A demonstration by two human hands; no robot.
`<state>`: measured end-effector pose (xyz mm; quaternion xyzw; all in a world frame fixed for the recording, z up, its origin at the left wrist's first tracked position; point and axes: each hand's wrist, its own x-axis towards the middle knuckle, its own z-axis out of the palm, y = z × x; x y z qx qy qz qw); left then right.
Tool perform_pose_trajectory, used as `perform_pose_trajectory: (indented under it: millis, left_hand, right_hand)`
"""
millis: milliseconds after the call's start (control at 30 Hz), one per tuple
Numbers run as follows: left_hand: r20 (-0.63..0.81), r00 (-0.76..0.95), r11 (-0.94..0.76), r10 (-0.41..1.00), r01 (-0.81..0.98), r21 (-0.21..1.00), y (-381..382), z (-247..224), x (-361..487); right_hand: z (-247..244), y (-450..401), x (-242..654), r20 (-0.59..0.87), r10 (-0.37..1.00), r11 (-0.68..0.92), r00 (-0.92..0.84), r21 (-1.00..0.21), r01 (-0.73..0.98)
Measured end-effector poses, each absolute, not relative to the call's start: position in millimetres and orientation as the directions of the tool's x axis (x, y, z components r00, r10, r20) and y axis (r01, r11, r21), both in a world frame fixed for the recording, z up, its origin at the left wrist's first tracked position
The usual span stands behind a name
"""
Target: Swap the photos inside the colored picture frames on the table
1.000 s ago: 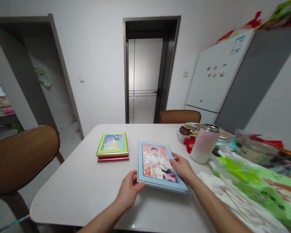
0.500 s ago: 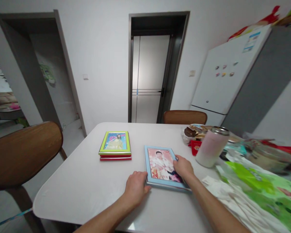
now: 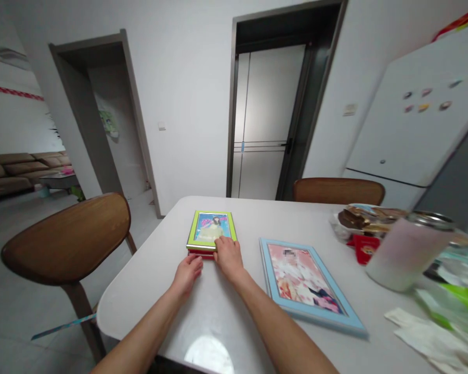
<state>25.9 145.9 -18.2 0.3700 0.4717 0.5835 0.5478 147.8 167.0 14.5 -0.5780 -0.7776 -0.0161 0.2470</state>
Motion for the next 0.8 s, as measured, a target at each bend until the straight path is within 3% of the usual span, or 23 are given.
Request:
perform_pose_trajectory:
  millis: [100, 233, 333, 433, 500, 567, 633, 700, 800]
  left_hand:
    - [-0.089, -0.088, 0.052, 0.992, -0.353, 0.934, 140.8, -17.7, 20.4]
    - [0.006, -0.129, -0.064, 0.992, -0.447, 0.893, 121.3, -11.1, 21.1]
    - [0.077, -0.148, -0.138, 0.986, -0.461, 0.876, 93.7, 0.1, 25.5]
    - [0.133, -0.132, -0.178, 0.982, -0.427, 0.887, 59.0, 18.1, 28.7]
    - [0.222, -0.065, -0.231, 0.973, -0.285, 0.93, 35.8, 31.5, 29.0]
    - [0.358, 0.067, -0.357, 0.931, -0.031, 0.934, 16.1, 42.6, 28.3]
    - [0.513, 0.237, -0.558, 0.825, 0.191, 0.808, 2.3, 48.9, 27.6]
    - [0.629, 0.397, -0.742, 0.669, 0.306, 0.596, -5.2, 49.5, 28.2]
    - [0.658, 0.569, -0.867, 0.493, 0.382, 0.319, -8.0, 41.8, 32.0]
  right_hand:
    - [13.2, 148.4, 145.1, 0.392, 0.876, 0.4, -0.28, -0.269, 0.876]
    - [13.8, 112.2, 148.2, 0.387, 0.853, 0.477, -0.349, -0.311, 0.822]
    - [21.9, 91.5, 153.4, 0.394, 0.89, 0.42, -0.23, -0.512, 0.749]
    - [36.8, 75.4, 159.9, 0.328, 0.943, 0.311, -0.055, -0.811, 0.496]
    - [46.8, 63.4, 165.1, 0.278, 0.96, 0.252, 0.032, -0.91, 0.329]
    - [54.1, 49.9, 171.3, 0.235, 0.966, 0.21, 0.112, -0.958, 0.196]
    - [58.2, 37.2, 178.2, 0.189, 0.966, 0.181, 0.177, -0.982, 0.062]
    - [59.7, 27.8, 184.6, 0.12, 0.972, 0.133, 0.204, -0.99, -0.05]
    - [57.4, 22.4, 190.9, 0.04, 0.98, 0.06, 0.197, -0.993, -0.098]
